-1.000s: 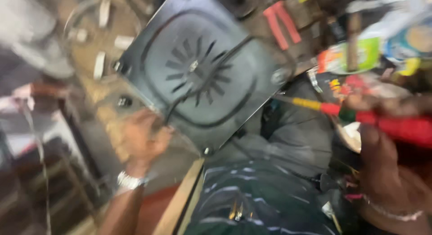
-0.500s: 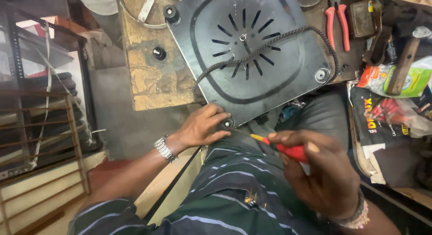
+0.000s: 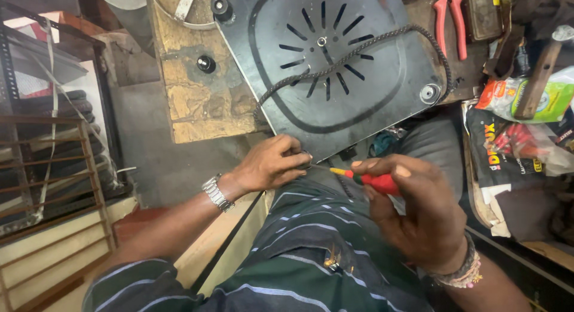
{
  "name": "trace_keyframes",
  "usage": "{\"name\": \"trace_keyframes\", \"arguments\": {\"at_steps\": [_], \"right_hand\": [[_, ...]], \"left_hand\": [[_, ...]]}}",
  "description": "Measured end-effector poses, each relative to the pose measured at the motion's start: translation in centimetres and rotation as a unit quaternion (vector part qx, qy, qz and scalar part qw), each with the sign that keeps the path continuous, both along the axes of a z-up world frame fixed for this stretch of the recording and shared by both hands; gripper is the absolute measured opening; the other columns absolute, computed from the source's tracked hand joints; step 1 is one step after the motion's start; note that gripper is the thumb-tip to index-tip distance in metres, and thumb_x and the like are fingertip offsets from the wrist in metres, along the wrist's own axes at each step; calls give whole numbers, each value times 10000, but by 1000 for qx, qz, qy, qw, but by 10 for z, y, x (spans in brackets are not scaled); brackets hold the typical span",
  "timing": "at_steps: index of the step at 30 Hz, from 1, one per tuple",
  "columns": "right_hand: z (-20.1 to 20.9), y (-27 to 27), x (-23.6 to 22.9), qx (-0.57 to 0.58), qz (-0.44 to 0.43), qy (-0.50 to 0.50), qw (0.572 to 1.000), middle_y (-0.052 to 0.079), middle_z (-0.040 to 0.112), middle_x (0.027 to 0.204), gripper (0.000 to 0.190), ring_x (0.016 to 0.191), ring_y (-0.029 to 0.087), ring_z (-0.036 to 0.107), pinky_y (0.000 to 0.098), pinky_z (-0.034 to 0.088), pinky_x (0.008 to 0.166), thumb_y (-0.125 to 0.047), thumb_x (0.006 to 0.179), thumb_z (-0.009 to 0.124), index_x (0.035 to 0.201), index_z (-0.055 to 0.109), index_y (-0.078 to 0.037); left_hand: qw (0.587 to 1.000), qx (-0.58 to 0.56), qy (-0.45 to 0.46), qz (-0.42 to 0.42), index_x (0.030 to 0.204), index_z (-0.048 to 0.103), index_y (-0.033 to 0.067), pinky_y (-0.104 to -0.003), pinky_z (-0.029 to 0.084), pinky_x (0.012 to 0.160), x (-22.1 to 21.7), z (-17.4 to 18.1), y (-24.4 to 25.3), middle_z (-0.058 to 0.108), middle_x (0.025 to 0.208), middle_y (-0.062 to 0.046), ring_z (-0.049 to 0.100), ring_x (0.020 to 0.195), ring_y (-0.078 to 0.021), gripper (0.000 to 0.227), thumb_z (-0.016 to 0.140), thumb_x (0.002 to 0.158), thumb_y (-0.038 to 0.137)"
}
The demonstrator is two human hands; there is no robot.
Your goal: The person repairs a ceiling fan motor and an electric stove. They use a screwdriver to adjust the fan motor's internal components and test it with pliers. Then, they remove the heating coil from the stove, flip the unit, and use a screwdriver to tighten screws on the underside.
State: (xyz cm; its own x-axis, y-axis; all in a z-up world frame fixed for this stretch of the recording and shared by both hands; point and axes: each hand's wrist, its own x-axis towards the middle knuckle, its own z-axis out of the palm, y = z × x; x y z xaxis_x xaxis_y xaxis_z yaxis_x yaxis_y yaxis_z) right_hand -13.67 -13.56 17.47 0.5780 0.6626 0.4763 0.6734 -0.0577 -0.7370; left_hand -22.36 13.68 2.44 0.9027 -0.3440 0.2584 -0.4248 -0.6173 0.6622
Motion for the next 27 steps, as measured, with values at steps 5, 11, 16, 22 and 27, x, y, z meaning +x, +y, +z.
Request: {"name": "trace_keyframes", "arguments": {"at_steps": [5,11,16,22,27], "right_hand": [[0,3,-5,30,3,57,998,183,551,1249,641,1136,301,698,405,643,982,136,946,621,1456,325,-114],[10,5,1,-27,-6,-32,999,178,607,1211,643,1116,279,721,373,631,945,102,922,695,1422,346,-102],[20,17,5,-39,8,-46,998,160,646,1168,586,1065,295,717,391,609,898,79,905,712,1366,384,-74],[37,36,3,-36,46,-220,974,156,616,1091,374,997,363,650,485,543,897,-397,883,728,1095,656,-97],[9,66,-11,94,227,47,968,159,655,1137,111,1104,354,696,425,575,961,-104,1086,674,1157,618,-40]], "left_hand": [[1000,-11,6,8,1202,666,130,-388,524,742,-2,-1,-1,599,1089,-105,618,945,-287,411,838,836,205],[1000,-10,8,10,1202,662,118,-397,528,752,0,2,0,593,1079,-100,626,954,-290,422,840,830,206],[1000,-21,17,13,1204,659,113,-399,534,751,-2,-6,0,599,1092,-119,628,956,-301,423,834,837,230],[1000,21,-3,19,1241,651,42,-436,526,779,0,-9,-4,620,1095,-151,622,958,-350,502,798,822,275],[997,68,39,17,1227,681,43,-408,527,808,9,-16,-4,629,1080,-134,620,1003,-331,405,722,876,240]]}}
